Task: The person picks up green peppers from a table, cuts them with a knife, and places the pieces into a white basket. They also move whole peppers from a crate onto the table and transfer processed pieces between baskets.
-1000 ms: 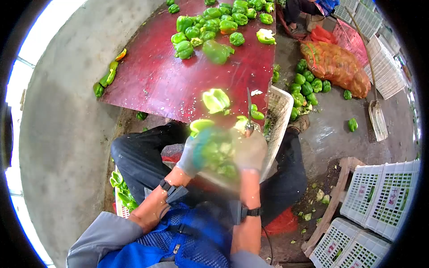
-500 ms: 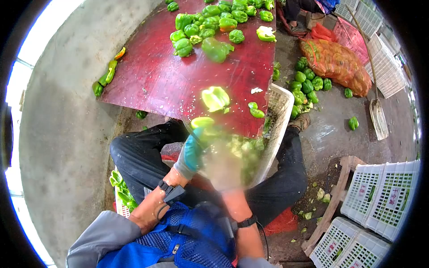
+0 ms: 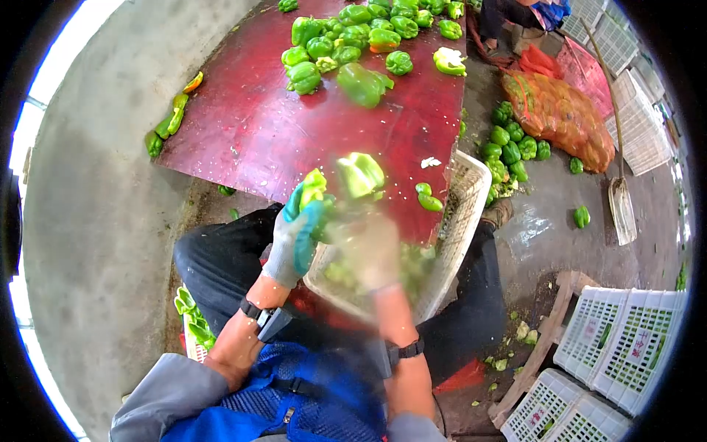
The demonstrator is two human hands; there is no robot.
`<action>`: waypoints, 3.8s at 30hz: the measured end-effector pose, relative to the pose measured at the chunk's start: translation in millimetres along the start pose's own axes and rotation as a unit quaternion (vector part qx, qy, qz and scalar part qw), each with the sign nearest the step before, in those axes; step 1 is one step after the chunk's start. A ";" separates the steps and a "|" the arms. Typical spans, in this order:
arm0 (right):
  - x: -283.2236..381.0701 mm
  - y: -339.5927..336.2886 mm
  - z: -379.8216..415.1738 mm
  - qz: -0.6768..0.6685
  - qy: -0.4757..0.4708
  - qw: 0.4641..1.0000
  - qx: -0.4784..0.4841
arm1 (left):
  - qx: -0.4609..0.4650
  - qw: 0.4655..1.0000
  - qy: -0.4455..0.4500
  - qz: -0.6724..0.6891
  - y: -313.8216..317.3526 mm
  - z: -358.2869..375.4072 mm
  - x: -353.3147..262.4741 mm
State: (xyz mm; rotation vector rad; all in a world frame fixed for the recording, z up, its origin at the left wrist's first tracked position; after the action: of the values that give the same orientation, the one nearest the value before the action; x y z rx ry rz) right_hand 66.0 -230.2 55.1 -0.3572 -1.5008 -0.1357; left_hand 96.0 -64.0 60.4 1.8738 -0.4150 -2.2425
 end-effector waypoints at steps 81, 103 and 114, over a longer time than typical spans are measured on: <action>-85.9 57.7 -358.5 0.295 -0.184 0.928 -0.129 | -0.216 0.657 0.246 -0.679 -223.8 -27.8 -186.0; -85.5 49.9 -309.2 -0.125 0.118 0.985 0.020 | -0.022 0.809 0.292 -0.510 -14.9 -288.2 16.1; 10.3 54.4 -90.4 0.135 -0.048 0.989 -0.041 | -0.006 0.945 0.143 -0.295 -44.4 -85.6 61.0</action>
State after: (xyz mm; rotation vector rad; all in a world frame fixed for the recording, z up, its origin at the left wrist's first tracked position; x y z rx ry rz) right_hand 169.1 -206.1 54.6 -0.6372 -1.5300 0.0361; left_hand 170.4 -49.5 -24.8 2.5226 0.2443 -2.2099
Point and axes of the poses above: each hand's wrist, its own z-axis away from the middle knuckle, its own y-axis out of the palm, x = y × z, the point moved 2 cm from there along -z, towards the middle knuckle, and after that the axes turned 5 degrees about -x, right-handed, at the moved point
